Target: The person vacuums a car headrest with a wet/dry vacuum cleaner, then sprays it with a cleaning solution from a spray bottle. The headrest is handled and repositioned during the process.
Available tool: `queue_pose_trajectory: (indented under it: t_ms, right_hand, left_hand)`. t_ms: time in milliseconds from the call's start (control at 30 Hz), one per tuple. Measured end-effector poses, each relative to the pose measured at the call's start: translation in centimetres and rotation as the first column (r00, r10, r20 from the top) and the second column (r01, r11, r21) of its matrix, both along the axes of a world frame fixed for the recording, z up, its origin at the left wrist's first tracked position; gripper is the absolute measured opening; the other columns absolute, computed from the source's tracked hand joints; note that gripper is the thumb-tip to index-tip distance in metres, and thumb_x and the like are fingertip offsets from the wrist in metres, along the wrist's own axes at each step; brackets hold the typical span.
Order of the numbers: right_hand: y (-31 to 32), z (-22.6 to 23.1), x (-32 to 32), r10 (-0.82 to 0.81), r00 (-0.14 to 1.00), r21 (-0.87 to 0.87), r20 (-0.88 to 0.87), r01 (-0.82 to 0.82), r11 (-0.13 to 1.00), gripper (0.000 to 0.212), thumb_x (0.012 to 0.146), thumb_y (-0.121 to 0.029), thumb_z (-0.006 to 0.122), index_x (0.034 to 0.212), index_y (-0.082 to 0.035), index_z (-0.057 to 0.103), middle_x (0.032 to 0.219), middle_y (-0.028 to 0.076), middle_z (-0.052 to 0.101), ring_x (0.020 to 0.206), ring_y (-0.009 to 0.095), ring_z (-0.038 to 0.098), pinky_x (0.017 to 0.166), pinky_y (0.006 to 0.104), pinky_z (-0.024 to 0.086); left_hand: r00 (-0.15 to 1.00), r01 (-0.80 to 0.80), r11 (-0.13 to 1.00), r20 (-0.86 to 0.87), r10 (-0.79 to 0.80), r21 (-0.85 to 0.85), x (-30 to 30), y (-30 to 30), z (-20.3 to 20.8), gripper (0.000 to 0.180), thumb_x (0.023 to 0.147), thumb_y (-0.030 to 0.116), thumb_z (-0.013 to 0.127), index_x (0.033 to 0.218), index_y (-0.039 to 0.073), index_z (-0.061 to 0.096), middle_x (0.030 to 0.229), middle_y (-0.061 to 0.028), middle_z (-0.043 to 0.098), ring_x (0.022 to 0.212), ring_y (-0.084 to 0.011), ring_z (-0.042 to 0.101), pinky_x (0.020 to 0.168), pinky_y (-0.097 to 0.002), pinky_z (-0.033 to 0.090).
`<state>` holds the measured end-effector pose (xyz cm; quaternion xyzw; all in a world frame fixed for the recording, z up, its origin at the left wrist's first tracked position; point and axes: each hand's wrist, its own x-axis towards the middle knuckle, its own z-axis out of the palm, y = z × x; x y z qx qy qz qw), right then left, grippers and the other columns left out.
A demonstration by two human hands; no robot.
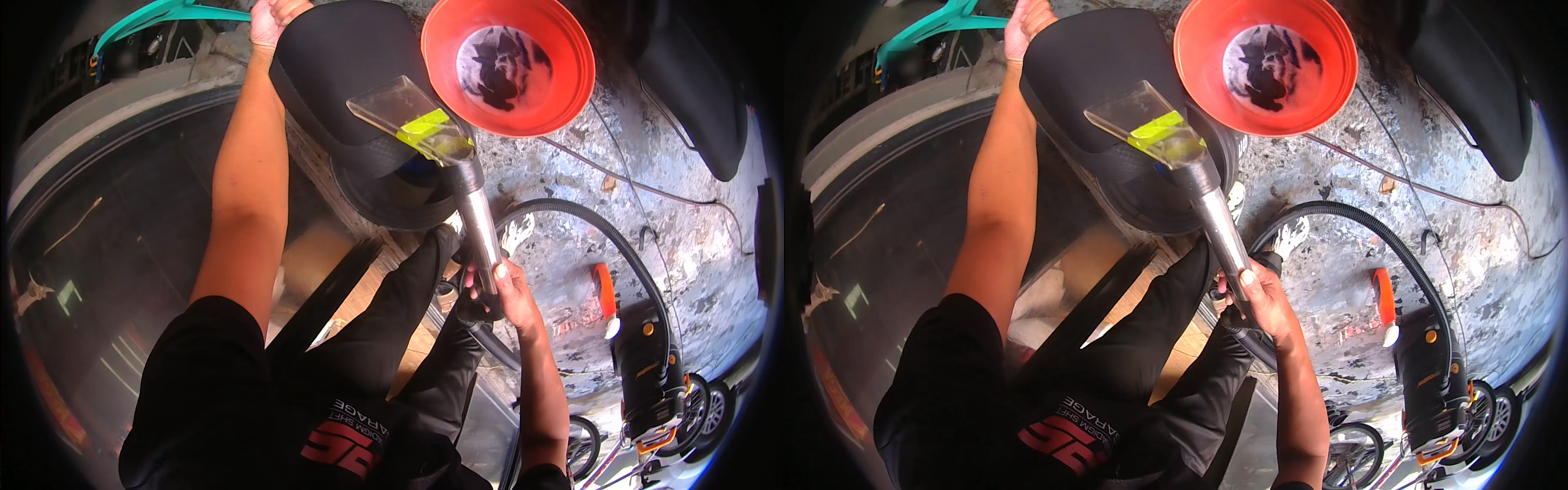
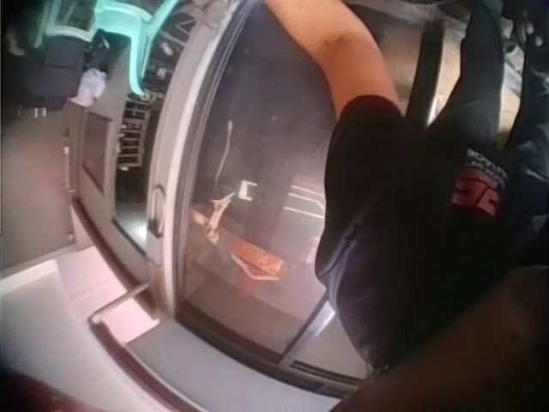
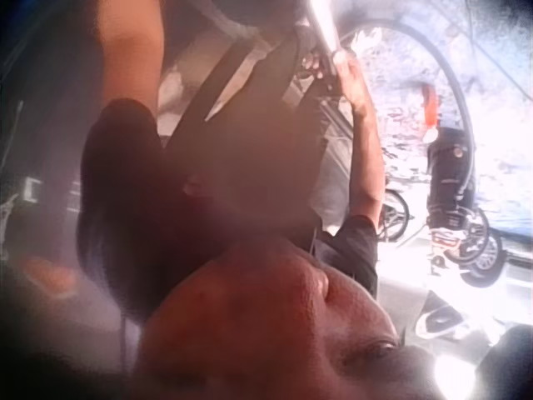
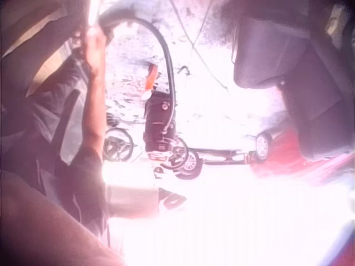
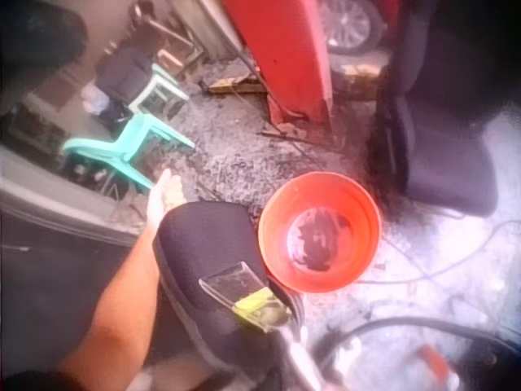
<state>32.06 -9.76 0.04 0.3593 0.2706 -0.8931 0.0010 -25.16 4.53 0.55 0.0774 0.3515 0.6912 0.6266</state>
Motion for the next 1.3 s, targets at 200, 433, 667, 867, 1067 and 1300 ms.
queue_pose_trajectory:
  t_ms: [200,433,667,867,1067,1300]
  right_hand:
    - [-1.2,0.8,2.7,0.017,0.999,-0.042,0.039,-0.015,0.999,0.070,0.100,-0.071,0.057,0.127,-0.007,0.066,0.096,0.002,0.068,0.080,0.010,0.062,0.061,0.0233,0.048]
    - [0.5,3.4,5.7,-0.010,0.997,-0.027,0.070,0.012,1.000,0.069,0.100,-0.068,0.057,0.123,-0.004,0.067,0.095,0.005,0.072,0.078,0.011,0.066,0.060,0.0246,0.051]
    - [10.8,0.9,0.2,0.003,0.996,0.096,0.094,-0.012,0.995,0.074,0.108,-0.069,0.035,0.117,-0.002,0.066,0.090,0.009,0.072,0.068,0.015,0.071,0.046,0.0244,0.053]
    - [14.9,-5.7,-7.2,-0.005,0.996,-0.257,-0.087,-0.017,0.966,0.080,0.103,-0.078,0.030,0.117,-0.006,0.063,0.090,0.011,0.068,0.067,0.020,0.069,0.039,0.0267,0.049]
    - [10.7,-6.0,-8.9,-0.009,0.995,-0.228,-0.100,-0.014,0.974,0.081,0.103,-0.079,0.029,0.118,-0.006,0.063,0.092,0.013,0.069,0.067,0.021,0.069,0.039,0.0278,0.050]
    - [6.3,-5.0,-3.8,-0.033,0.999,-0.255,-0.028,0.025,0.967,0.080,0.103,-0.077,0.032,0.119,-0.006,0.064,0.093,0.012,0.070,0.069,0.021,0.070,0.042,0.0276,0.051]
  left_hand:
    - [0.982,0.127,0.990,0.135,-0.133,0.058,-0.8,0.1,0.3,0.054,0.114,0.040,0.043,0.065,0.022,0.031,0.054,0.0088,0.022,0.042,-0.0079,0.022,0.042,-0.0261,0.019]
    - [0.903,0.300,0.923,0.241,-0.356,0.240,-3.6,0.4,-1.4,0.048,0.114,0.042,0.042,0.075,0.016,0.043,0.062,0.0042,0.034,0.053,-0.0123,0.036,0.056,-0.0281,0.034]
    - [0.971,0.152,0.975,0.160,-0.179,0.163,0.9,3.8,0.4,0.052,0.115,0.037,0.040,0.066,0.022,0.032,0.055,0.0083,0.021,0.044,-0.0081,0.022,0.044,-0.0268,0.021]
    - [0.933,0.219,0.945,0.232,-0.276,0.243,0.7,3.3,-0.3,0.051,0.115,0.036,0.040,0.068,0.022,0.029,0.058,0.0079,0.020,0.047,-0.0071,0.021,0.047,-0.0261,0.021]
    - [0.831,0.269,0.874,0.360,-0.423,0.406,-2.7,0.8,-2.4,0.048,0.116,0.034,0.036,0.071,0.018,0.032,0.060,0.0047,0.027,0.051,-0.0098,0.029,0.053,-0.0281,0.029]
    - [0.804,0.244,0.891,0.434,-0.407,0.384,-4.2,-0.3,-4.0,0.049,0.116,0.034,0.034,0.071,0.016,0.036,0.059,0.0040,0.030,0.051,-0.0101,0.031,0.055,-0.0272,0.031]
